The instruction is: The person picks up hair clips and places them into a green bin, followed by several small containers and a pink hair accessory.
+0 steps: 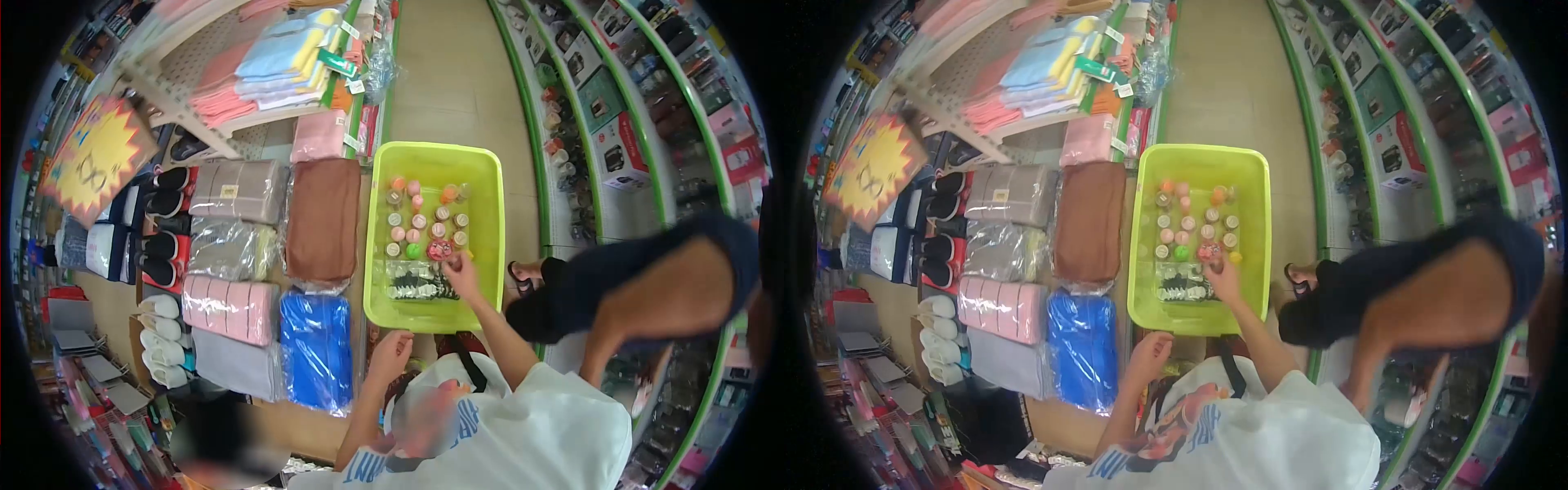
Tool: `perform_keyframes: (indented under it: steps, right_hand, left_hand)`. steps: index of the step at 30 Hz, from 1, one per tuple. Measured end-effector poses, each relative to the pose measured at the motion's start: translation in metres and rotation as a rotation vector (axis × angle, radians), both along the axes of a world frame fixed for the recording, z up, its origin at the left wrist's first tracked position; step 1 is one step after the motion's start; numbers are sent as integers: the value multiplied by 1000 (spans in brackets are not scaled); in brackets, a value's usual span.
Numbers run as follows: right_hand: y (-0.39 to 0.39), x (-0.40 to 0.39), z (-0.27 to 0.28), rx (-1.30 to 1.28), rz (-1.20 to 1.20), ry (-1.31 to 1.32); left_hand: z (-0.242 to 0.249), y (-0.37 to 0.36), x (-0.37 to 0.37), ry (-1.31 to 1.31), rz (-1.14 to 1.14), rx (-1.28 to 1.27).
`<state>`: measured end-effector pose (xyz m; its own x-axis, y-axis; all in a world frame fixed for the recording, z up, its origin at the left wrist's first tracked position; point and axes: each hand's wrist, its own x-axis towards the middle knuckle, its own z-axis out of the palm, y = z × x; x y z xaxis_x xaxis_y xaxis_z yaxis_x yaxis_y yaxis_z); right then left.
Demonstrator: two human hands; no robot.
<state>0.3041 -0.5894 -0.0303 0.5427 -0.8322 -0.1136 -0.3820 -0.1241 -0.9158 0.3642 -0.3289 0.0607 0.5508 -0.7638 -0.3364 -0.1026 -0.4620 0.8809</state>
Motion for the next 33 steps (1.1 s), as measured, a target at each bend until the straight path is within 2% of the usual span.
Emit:
perform_keyframes:
  steps: [2,6,8,9,10,11,13,14,16,18,23,29,31,33]
  right_hand:
    - [-60,29,-51,-23,20,166]
    - [-148,101,-103,-167,153,444]
    - [-176,136,-150,-192,157,472]
    - [-184,152,-159,-411,198,578]
    - [-192,163,-167,-636,235,688]
    - [-198,171,-186,-604,227,684]
    - [-211,182,-212,-736,337,760]
    - [-211,183,-220,-719,335,766]
    - [-213,185,-234,-885,334,613]
    - [-214,192,-248,-902,380,634]
    - [-216,195,-237,-942,496,748]
    - [-218,192,-215,-782,529,760]
    - [-211,175,-204,-756,405,689]
    - [-199,149,-183,-716,414,717]
  left_hand:
    - [-6,-19,7,31,3,88]
    - [-14,-36,11,84,71,211]
    - [-19,-33,12,30,75,281]
    - [3,-48,21,83,55,355]
    - [-6,-44,20,153,87,372]
    - [-9,-43,21,136,80,389]
    - [-14,-46,28,118,61,412]
    - [-12,-48,30,119,66,417]
    - [-11,-52,31,126,74,425]
    - [-11,-55,32,137,92,398]
    - [-3,-64,30,120,84,391]
    - [-2,-68,25,-8,68,357]
    - [5,-71,26,-23,60,350]
    - [7,-69,23,-33,76,307]
